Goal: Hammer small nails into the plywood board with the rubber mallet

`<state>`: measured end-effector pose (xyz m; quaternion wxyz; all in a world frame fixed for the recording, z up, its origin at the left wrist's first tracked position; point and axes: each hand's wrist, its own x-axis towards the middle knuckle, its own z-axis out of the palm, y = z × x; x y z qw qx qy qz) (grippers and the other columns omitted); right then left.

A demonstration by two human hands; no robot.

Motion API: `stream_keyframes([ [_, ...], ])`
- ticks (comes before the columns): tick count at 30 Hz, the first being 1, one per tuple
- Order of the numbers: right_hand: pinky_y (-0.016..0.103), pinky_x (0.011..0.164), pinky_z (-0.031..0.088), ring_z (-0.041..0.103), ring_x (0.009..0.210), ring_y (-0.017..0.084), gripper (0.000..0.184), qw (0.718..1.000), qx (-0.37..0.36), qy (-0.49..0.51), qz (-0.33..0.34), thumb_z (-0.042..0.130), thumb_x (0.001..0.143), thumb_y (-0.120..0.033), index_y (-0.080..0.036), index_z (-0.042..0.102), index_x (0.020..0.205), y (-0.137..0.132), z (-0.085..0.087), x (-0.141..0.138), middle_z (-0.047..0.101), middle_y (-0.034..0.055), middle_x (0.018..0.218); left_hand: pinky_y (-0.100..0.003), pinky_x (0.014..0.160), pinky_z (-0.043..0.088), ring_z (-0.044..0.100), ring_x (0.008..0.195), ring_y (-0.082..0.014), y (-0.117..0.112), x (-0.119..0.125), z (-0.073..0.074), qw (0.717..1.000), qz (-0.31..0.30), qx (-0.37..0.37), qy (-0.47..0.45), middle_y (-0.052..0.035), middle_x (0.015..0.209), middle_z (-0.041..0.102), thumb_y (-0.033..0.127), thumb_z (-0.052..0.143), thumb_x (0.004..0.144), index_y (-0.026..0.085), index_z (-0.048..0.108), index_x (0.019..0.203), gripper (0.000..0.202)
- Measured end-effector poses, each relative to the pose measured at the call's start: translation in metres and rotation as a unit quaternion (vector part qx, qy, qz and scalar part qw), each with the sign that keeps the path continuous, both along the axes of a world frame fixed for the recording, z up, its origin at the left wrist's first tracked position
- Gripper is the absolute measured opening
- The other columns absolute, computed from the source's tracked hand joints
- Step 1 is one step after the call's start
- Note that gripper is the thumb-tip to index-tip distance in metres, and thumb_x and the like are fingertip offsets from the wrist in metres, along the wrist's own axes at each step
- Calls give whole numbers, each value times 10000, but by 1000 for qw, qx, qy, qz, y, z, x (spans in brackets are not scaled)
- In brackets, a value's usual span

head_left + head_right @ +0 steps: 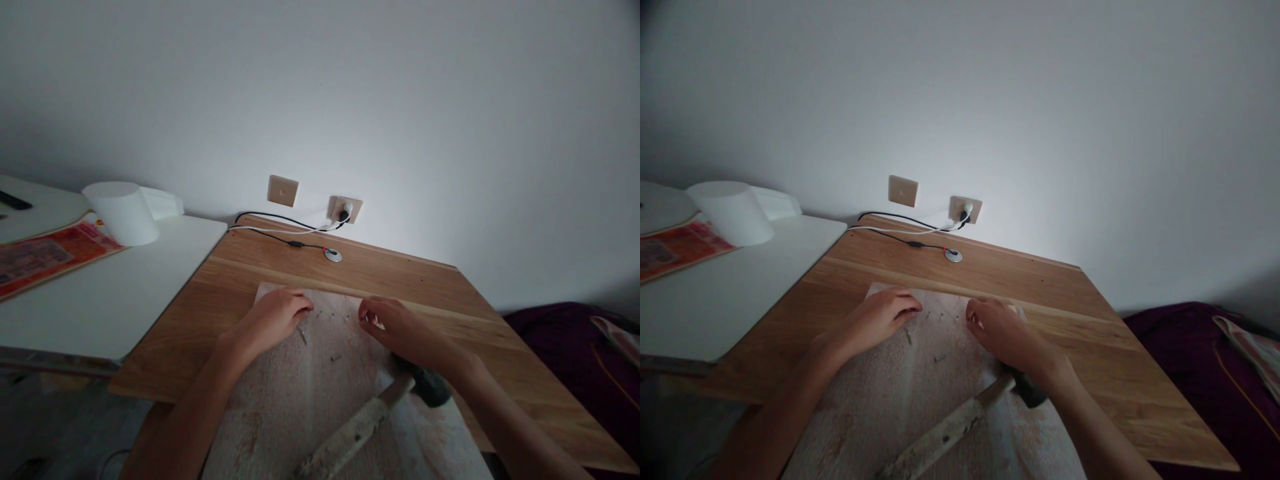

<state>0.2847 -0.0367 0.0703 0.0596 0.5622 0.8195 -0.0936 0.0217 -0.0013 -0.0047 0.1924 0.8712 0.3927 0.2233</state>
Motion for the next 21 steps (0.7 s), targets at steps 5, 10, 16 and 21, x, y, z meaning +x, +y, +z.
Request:
stream_keyframes([
  [5,271,833,499,719,914,180,167,999,-6,30,19,602,1038,-321,-211,712,1099,-5,-1,-6,778,39,1001,-318,861,496,727,970,-228,4,0,3,999,-15,25,22,-57,1019,783,98,584,988,206,793,995,236],
  [10,338,808,515,751,965,272,308,998,47,-41,-31,499,1089,-344,-137,723,1045,6,-11,-19,783,152,1038,-298,789,472,714,902,-214,5,1,11,998,-11,37,54,-43,956,761,128,663,964,192,760,907,130],
  [16,369,795,560,783,975,313,336,990,40,-137,-14,494,1091,-282,-104,764,1003,6,-6,-41,798,193,988,-305,759,446,705,897,-218,3,7,16,996,11,42,83,-41,947,742,207,703,972,184,722,880,96],
  [21,409,916,580,760,983,222,191,986,36,-159,14,569,1065,-208,-121,736,1038,8,-8,-44,795,92,1041,-309,726,430,701,856,-222,3,9,17,995,19,43,86,-44,933,738,275,723,971,179,692,860,150],
])
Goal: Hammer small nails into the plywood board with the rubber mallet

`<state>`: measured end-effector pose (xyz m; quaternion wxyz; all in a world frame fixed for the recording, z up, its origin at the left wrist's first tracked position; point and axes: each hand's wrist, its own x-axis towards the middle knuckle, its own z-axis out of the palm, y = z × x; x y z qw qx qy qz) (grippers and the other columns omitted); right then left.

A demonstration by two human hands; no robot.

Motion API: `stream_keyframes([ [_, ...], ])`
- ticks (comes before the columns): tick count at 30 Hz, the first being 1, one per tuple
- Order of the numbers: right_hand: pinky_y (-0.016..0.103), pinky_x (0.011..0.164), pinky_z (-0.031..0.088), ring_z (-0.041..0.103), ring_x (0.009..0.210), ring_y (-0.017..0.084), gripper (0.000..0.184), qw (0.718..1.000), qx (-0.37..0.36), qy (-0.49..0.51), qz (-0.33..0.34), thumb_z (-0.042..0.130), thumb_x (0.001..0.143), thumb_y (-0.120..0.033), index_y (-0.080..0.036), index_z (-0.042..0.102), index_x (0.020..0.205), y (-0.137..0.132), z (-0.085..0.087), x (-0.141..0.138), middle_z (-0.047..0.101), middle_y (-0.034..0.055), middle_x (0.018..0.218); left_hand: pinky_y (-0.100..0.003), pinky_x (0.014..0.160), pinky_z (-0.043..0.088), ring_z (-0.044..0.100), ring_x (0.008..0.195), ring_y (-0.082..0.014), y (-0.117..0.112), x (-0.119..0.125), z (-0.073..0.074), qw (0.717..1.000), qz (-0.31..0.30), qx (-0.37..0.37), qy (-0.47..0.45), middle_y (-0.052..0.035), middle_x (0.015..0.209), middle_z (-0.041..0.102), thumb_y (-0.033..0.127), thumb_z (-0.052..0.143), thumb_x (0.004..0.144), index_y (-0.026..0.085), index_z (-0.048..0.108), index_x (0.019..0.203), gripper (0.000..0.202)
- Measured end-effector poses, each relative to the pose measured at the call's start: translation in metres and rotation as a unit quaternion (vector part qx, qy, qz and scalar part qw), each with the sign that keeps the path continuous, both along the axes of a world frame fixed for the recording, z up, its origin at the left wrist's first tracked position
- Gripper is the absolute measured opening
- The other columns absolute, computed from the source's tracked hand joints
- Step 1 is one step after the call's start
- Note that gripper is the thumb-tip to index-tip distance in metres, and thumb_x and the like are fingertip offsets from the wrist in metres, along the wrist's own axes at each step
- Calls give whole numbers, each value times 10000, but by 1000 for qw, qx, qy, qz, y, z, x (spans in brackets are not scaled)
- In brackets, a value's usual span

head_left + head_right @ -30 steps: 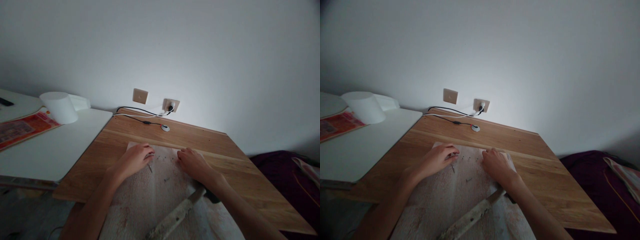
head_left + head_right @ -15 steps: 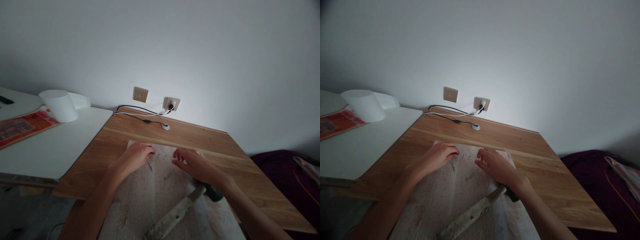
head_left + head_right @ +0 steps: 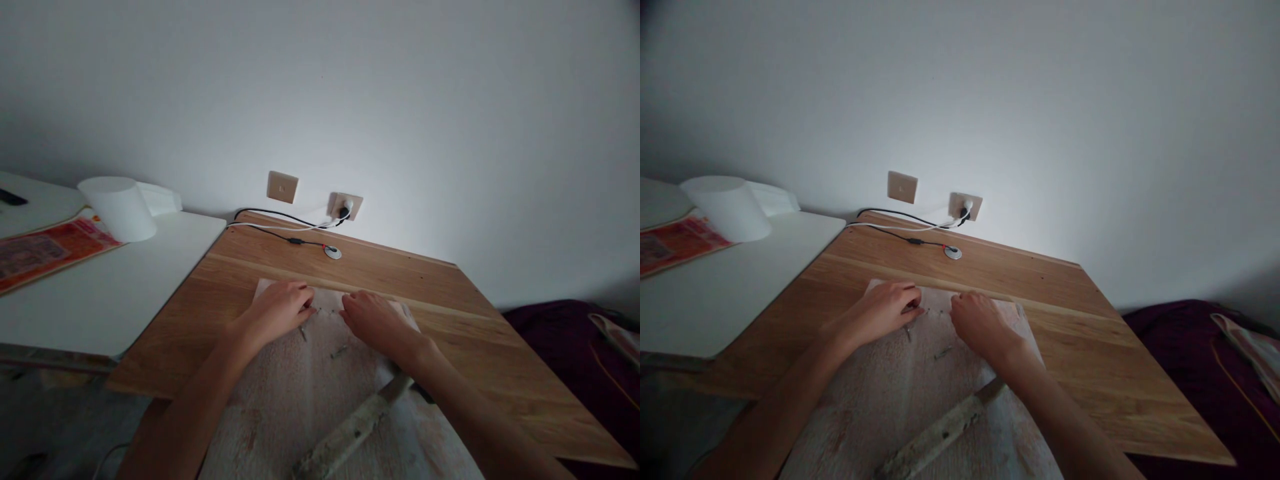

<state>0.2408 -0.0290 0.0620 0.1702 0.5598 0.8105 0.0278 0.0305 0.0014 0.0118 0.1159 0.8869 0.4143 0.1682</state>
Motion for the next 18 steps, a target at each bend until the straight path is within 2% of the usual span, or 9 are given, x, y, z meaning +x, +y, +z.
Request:
stream_keyframes([
  [4,387,927,546,734,1073,296,175,999,2,27,20,574,1022,-119,-83,734,1084,1,1,5,772,171,1069,-311,729,439,703,853,-230,0,0,-3,1000,0,-7,-13,-44,932,748,289,744,951,184,690,879,138],
  [7,381,928,523,711,1101,308,187,998,5,63,25,550,1021,-98,-89,723,1089,-1,6,9,754,179,1102,-312,764,453,716,900,-239,0,0,-6,999,-7,-17,-28,-47,984,764,236,741,937,189,711,955,59],
  [11,244,828,519,729,958,171,154,989,-44,130,49,584,1065,-265,-201,720,1027,-8,14,14,774,38,1032,-305,812,457,728,960,-236,1,-2,-9,998,-19,-36,-49,-50,1015,778,119,681,942,197,743,987,109],
  [13,210,789,514,731,917,139,161,985,-67,148,56,630,1050,-366,-234,720,1031,-11,14,14,780,-8,989,-304,796,448,725,937,-232,2,-2,-9,997,-12,-43,-55,-50,987,777,133,690,946,190,744,951,79],
  [16,272,838,520,736,1000,201,239,988,-39,144,32,609,1060,-392,-181,707,1116,-10,9,10,785,57,1066,-296,745,424,703,852,-214,1,-1,-6,995,5,-52,-88,-35,901,759,237,727,958,186,728,894,82],
  [18,331,861,520,736,1047,262,280,991,-8,130,12,552,1085,-361,-130,703,1129,-6,4,3,778,130,1116,-283,728,414,687,808,-190,-2,0,-5,990,-16,-72,-121,-15,854,745,290,726,969,192,720,873,137],
])
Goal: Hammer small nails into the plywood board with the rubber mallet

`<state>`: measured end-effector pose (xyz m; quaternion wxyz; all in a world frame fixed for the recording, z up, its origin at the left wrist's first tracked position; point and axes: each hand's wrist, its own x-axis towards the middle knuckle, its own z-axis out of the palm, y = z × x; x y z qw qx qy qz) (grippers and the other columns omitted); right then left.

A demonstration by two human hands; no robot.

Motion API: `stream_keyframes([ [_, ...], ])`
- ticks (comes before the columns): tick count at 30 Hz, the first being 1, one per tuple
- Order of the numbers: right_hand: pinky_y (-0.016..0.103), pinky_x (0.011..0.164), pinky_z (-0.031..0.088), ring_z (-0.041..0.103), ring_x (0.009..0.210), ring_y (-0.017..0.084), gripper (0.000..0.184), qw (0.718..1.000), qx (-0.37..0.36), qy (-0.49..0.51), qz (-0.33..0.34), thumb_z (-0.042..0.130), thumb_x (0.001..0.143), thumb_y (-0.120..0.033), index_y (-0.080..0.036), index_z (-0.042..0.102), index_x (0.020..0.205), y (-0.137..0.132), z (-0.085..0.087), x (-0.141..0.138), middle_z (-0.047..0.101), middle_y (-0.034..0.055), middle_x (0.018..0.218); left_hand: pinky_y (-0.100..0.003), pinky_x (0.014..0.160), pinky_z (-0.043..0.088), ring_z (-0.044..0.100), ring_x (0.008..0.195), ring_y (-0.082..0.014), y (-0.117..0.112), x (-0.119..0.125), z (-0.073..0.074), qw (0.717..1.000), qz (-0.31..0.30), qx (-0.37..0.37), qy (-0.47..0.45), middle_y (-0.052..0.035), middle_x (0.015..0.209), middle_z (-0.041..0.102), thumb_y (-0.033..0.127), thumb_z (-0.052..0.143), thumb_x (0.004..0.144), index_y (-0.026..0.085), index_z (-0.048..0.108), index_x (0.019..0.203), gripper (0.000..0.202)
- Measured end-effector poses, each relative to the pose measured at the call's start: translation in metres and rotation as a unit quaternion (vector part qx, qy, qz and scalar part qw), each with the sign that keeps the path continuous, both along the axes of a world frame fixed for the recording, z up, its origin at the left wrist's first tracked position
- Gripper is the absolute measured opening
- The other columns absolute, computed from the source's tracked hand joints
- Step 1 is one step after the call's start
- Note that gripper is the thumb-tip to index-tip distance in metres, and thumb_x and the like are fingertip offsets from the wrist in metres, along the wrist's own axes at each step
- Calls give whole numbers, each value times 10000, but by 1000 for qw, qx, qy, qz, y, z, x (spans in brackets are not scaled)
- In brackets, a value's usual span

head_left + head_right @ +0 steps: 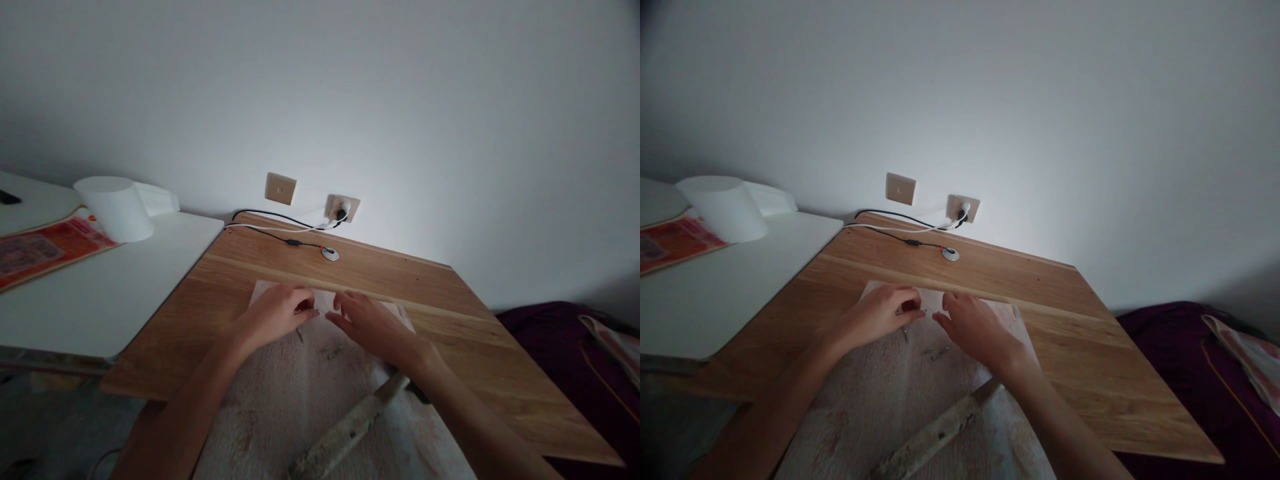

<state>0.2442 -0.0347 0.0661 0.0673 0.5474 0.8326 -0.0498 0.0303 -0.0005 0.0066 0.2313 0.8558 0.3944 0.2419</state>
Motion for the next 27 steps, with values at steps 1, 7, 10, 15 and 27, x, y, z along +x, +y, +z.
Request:
stream_keyframes([
  [1,350,851,521,741,1041,286,298,1000,8,-9,-6,532,1091,-352,-114,712,1106,2,-3,-3,778,155,1106,-276,723,412,681,797,-179,-1,0,0,1000,-20,-11,-14,-6,843,739,299,726,971,195,718,866,148],
  [7,366,813,537,759,929,259,251,999,4,-51,13,540,1065,-225,-120,750,976,10,-18,-15,792,133,989,-273,762,436,688,897,-199,-2,2,-6,999,-22,10,-32,-12,943,744,303,784,921,201,702,932,131],
  [10,352,813,535,743,905,218,196,999,12,-44,9,538,1044,-164,-133,731,1020,10,-18,-16,781,92,1010,-284,844,461,708,985,-211,1,0,-3,999,-5,36,-29,-30,1041,765,220,716,959,208,716,1026,68],
  [15,313,762,471,735,930,245,175,1000,15,2,-2,550,982,-113,-142,722,996,6,-6,-15,771,146,1032,-318,870,500,742,1037,-249,7,-5,8,999,-20,3,27,-48,1098,800,222,677,978,223,771,1075,135],
  [27,296,769,493,718,873,203,257,995,-20,83,-57,500,1065,-353,-176,687,1071,10,0,44,781,90,969,-282,785,493,772,956,-228,21,7,4,994,-101,15,47,-47,987,825,72,652,918,224,820,972,233],
])
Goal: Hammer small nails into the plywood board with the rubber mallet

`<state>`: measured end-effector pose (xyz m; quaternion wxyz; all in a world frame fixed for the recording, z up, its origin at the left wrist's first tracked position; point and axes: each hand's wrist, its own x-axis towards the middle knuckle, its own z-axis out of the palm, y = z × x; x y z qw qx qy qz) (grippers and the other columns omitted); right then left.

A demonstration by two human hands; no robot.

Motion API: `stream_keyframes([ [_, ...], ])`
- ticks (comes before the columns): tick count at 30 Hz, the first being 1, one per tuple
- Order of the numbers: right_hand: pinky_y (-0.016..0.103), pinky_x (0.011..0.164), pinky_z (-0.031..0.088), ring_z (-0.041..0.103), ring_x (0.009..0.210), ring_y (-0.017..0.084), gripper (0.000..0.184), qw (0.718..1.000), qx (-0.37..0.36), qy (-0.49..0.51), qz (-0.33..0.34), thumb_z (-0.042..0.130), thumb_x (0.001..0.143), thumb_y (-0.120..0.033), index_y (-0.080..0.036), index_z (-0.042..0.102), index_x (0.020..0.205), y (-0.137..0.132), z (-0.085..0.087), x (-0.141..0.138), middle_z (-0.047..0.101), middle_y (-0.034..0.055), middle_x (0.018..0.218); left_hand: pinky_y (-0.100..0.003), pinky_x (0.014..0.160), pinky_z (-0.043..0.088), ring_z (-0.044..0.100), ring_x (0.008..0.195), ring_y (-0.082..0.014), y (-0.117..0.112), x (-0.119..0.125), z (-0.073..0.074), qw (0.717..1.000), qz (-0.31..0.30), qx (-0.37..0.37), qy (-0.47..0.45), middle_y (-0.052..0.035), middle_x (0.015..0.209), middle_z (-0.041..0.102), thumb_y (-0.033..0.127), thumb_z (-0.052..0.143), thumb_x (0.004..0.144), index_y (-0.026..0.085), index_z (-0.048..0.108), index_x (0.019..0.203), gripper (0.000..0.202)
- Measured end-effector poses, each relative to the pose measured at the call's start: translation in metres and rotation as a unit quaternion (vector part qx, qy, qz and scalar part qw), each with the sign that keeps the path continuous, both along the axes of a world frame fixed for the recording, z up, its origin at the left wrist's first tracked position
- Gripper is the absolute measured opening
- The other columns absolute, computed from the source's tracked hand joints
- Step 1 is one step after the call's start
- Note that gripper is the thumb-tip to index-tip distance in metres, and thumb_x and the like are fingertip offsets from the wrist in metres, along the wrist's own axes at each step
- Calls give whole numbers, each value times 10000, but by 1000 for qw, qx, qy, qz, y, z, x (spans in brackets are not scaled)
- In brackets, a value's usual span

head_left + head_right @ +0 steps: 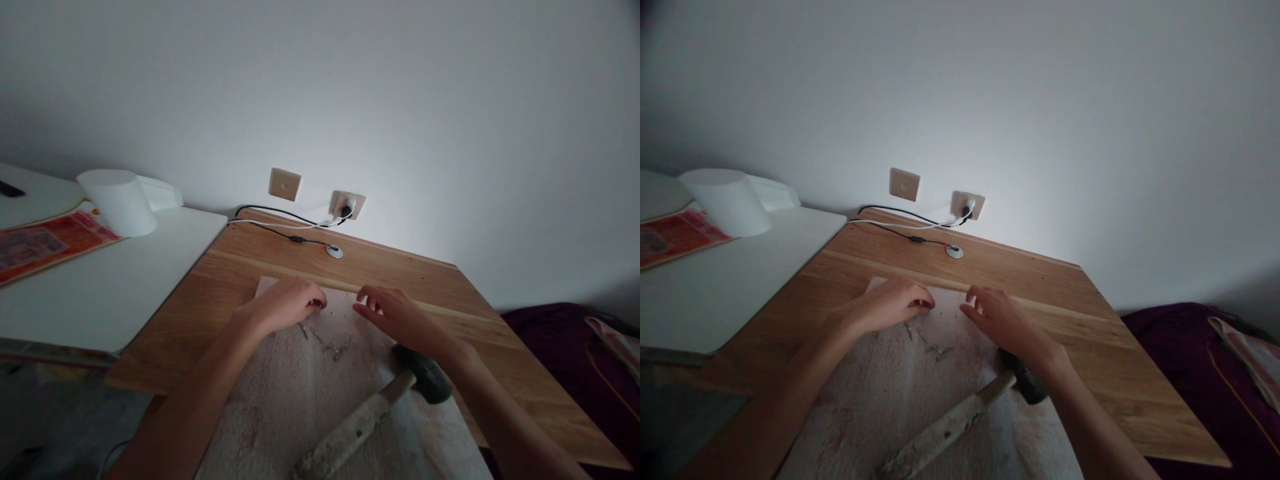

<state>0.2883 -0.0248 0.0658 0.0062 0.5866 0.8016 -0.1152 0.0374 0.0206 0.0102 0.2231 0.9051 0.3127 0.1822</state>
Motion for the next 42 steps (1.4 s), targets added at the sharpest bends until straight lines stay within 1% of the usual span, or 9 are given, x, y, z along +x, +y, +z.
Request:
stream_keyframes([
  [7,326,755,481,749,898,258,334,994,9,-90,-55,492,1067,-379,-171,731,963,4,2,23,797,124,957,-287,779,482,756,906,-222,-4,6,3,999,8,31,17,-45,940,810,68,669,929,203,797,891,190],
  [12,377,776,510,773,940,330,468,983,-10,-173,-53,466,1087,-430,-142,770,879,-4,-5,15,798,194,955,-285,755,464,729,862,-212,-4,9,3,998,15,57,31,-40,892,779,161,754,931,186,760,839,95],
  [16,411,834,537,768,1030,348,414,974,-15,-218,-52,453,1097,-318,-100,780,969,-7,-9,8,792,235,1026,-287,753,457,707,863,-210,-6,12,2,995,22,85,48,-45,881,753,261,782,935,174,723,825,152],
  [19,413,870,560,764,1021,283,332,970,-21,-237,-56,484,1090,-265,-110,765,1003,-6,-11,6,796,170,1034,-292,767,462,697,863,-209,-7,14,0,994,24,102,40,-39,856,734,277,782,937,179,709,816,172],
  [23,429,907,586,748,973,209,248,969,-21,-239,-63,593,1066,-340,-146,736,1009,-5,-13,7,782,59,1020,-297,787,476,705,879,-213,-8,15,-3,993,29,107,39,-48,876,738,274,783,936,180,704,821,168],
  [26,412,881,570,750,991,243,175,975,-16,-215,-60,592,1040,-227,-131,736,1012,-5,-11,8,784,117,1052,-300,785,489,721,880,-219,-9,14,-5,996,35,80,18,-55,944,764,271,787,927,182,725,922,108],
  [30,377,825,516,751,976,293,239,989,-7,-137,-49,491,996,-92,-114,728,984,-9,-2,5,778,202,1035,-300,793,502,743,895,-220,-11,13,-7,998,27,47,-8,-54,988,788,152,708,925,204,756,1006,108],
  [36,257,736,501,711,806,163,219,998,-43,48,17,582,1030,-382,-220,721,980,-14,-1,-8,776,20,887,-307,782,491,744,913,-234,-8,11,-11,998,30,56,-10,-61,958,786,160,650,981,197,769,974,124],
  [42,312,728,510,705,809,197,229,991,16,130,-21,544,985,-390,-206,682,979,-15,-7,1,765,57,899,-292,727,452,708,807,-199,-12,16,-2,998,46,42,-26,-39,866,754,287,721,983,183,728,883,144],
])
